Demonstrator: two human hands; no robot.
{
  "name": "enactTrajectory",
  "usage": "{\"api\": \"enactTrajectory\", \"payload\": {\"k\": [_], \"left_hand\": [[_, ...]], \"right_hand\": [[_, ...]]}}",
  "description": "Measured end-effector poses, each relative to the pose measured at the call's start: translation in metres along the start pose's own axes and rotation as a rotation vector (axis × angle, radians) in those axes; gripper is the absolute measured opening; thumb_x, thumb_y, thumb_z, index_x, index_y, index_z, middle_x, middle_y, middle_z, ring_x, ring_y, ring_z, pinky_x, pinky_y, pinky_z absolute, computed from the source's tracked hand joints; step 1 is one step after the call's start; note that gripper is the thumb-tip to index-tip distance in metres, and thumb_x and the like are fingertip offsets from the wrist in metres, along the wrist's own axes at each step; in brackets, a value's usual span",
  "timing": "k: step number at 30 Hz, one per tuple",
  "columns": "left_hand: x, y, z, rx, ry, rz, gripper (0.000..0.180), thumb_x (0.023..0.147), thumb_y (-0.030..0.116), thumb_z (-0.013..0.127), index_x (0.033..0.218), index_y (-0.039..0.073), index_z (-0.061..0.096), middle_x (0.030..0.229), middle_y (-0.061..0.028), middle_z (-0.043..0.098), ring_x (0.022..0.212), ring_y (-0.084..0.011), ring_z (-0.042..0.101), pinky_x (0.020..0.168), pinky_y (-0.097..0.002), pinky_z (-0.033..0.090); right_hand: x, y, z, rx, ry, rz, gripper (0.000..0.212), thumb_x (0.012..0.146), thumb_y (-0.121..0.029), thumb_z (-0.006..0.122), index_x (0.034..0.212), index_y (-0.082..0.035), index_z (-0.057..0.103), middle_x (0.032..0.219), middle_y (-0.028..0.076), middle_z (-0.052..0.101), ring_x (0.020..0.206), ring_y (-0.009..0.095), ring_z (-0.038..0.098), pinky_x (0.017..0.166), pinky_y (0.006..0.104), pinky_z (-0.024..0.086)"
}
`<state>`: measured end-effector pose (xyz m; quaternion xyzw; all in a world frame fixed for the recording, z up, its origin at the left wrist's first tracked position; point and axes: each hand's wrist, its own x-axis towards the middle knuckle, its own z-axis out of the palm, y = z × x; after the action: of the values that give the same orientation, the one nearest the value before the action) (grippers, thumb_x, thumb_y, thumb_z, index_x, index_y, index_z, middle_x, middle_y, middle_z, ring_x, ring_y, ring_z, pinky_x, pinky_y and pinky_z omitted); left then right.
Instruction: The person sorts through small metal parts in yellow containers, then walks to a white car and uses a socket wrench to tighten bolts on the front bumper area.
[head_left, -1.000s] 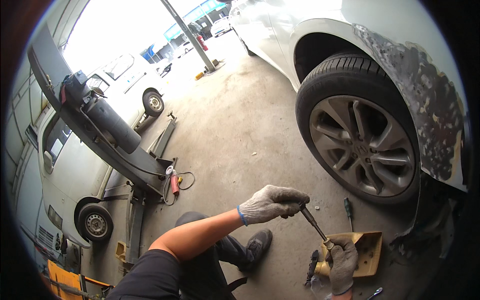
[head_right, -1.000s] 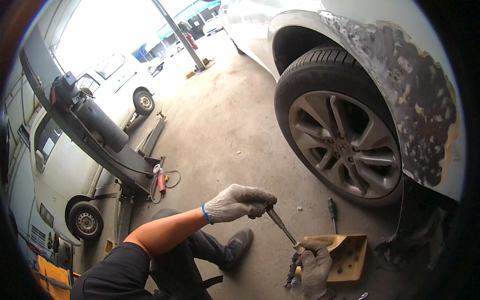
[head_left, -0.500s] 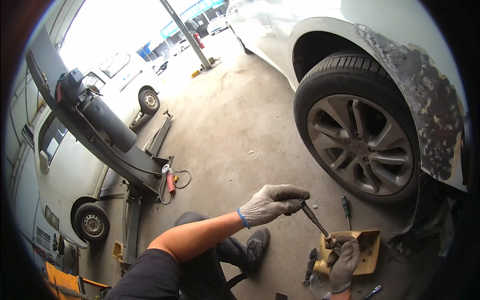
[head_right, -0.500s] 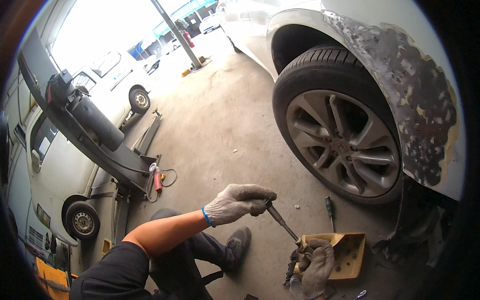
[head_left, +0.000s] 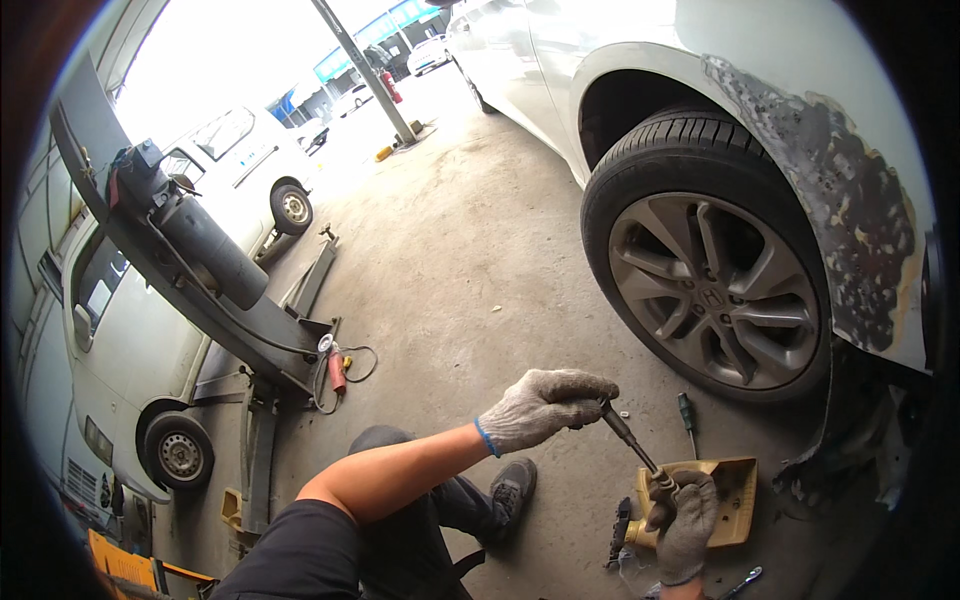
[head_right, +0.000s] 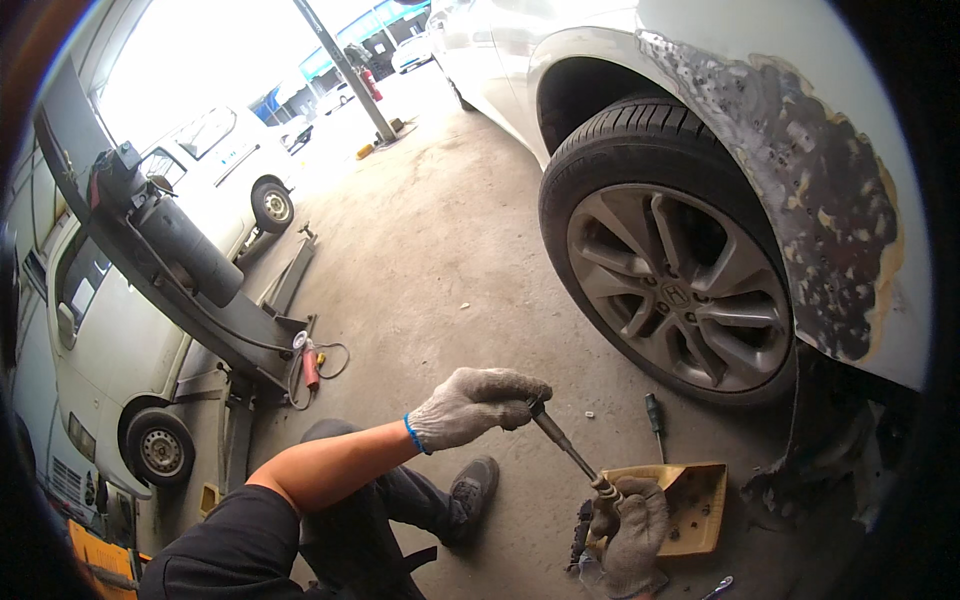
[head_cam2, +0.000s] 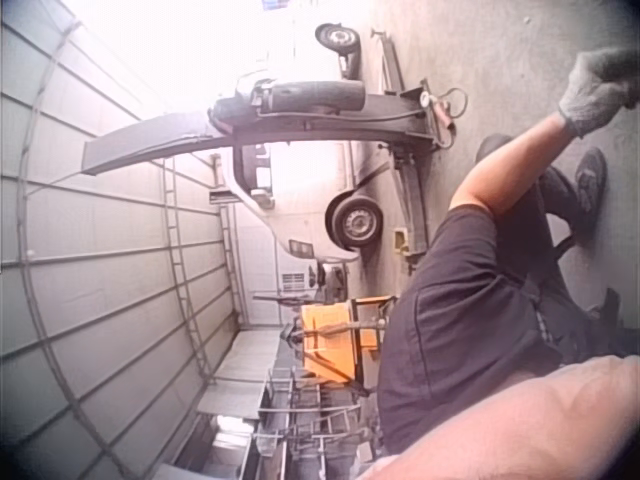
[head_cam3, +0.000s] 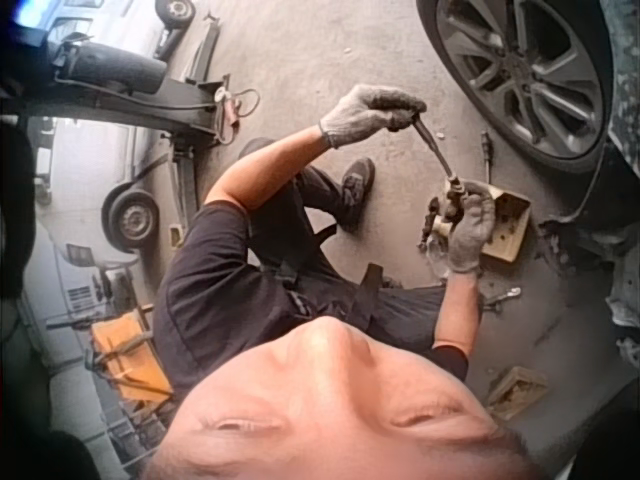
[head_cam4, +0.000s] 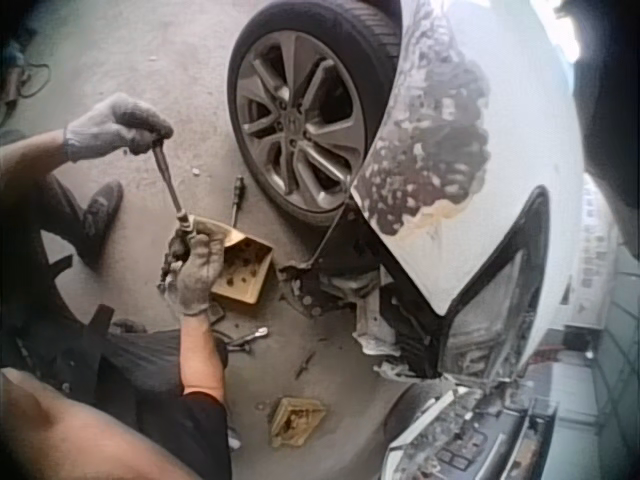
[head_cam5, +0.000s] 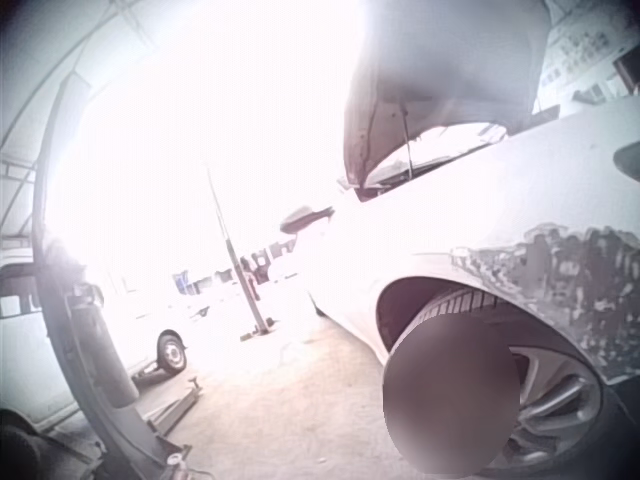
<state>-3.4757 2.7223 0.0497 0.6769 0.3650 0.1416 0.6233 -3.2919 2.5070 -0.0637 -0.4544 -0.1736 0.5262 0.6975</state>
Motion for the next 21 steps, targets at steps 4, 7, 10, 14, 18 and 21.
{"api": "enactTrajectory", "payload": {"k": [4, 7, 10, 14, 18, 21], "left_hand": [[0.000, -0.003, 0.004, 0.005, -0.021, 0.015, 0.036, 0.091, 0.005, 0.071, 0.126, 0.005, 0.068, 0.111, -0.0054, 0.071, 0.090, -0.0084, 0.063, 0.079, -0.0251, 0.055], [0.000, -0.002, 0.004, -0.002, -0.014, 0.003, 0.036, 0.090, 0.004, 0.070, 0.126, 0.005, 0.068, 0.109, -0.0045, 0.071, 0.087, -0.0082, 0.062, 0.078, -0.0253, 0.055], [-0.001, 0.002, 0.002, -0.007, -0.001, 0.003, 0.035, 0.090, 0.003, 0.070, 0.126, 0.005, 0.068, 0.107, -0.0037, 0.071, 0.086, -0.0081, 0.062, 0.077, -0.0254, 0.055], [-0.001, -0.002, 0.001, -0.027, -0.013, 0.031, 0.035, 0.091, 0.003, 0.069, 0.126, 0.005, 0.068, 0.106, -0.0032, 0.071, 0.087, -0.0079, 0.062, 0.078, -0.0251, 0.055], [-0.002, 0.002, 0.003, 0.048, -0.002, 0.049, 0.033, 0.093, 0.005, 0.067, 0.126, 0.004, 0.068, 0.105, -0.0034, 0.071, 0.087, -0.0081, 0.063, 0.078, -0.0253, 0.056], [-0.001, 0.005, 0.007, 0.072, 0.034, 0.001, 0.032, 0.095, 0.007, 0.065, 0.127, 0.004, 0.067, 0.104, -0.0037, 0.071, 0.085, -0.0085, 0.063, 0.078, -0.0259, 0.056]], "right_hand": [[-0.003, 0.007, -0.004, -0.045, 0.062, 0.016, 0.021, 0.101, -0.026, 0.058, 0.111, -0.007, 0.053, 0.084, 0.005, 0.059, 0.063, 0.008, 0.053, 0.052, 0.0222, 0.044], [-0.004, 0.006, -0.009, 0.024, -0.043, 0.001, 0.021, 0.104, -0.026, 0.052, 0.110, -0.006, 0.054, 0.083, 0.005, 0.061, 0.066, 0.010, 0.057, 0.052, 0.0221, 0.046], [-0.008, 0.001, -0.010, 0.054, -0.152, 0.045, 0.027, 0.105, -0.030, 0.049, 0.110, -0.004, 0.054, 0.088, 0.007, 0.063, 0.072, 0.011, 0.060, 0.055, 0.0219, 0.048], [-0.010, 0.002, -0.021, -0.093, -0.123, 0.091, 0.036, 0.102, -0.039, 0.055, 0.111, -0.004, 0.054, 0.088, 0.008, 0.063, 0.068, 0.010, 0.058, 0.054, 0.0212, 0.046], [-0.006, 0.018, -0.026, -0.318, -0.036, -0.109, 0.037, 0.101, -0.040, 0.056, 0.112, -0.005, 0.055, 0.086, 0.007, 0.063, 0.057, 0.010, 0.053, 0.049, 0.0220, 0.043], [-0.011, 0.008, -0.013, -0.008, -0.101, -0.039, 0.039, 0.102, -0.041, 0.054, 0.114, -0.004, 0.055, 0.086, 0.007, 0.062, 0.058, 0.010, 0.051, 0.051, 0.0225, 0.044]]}}
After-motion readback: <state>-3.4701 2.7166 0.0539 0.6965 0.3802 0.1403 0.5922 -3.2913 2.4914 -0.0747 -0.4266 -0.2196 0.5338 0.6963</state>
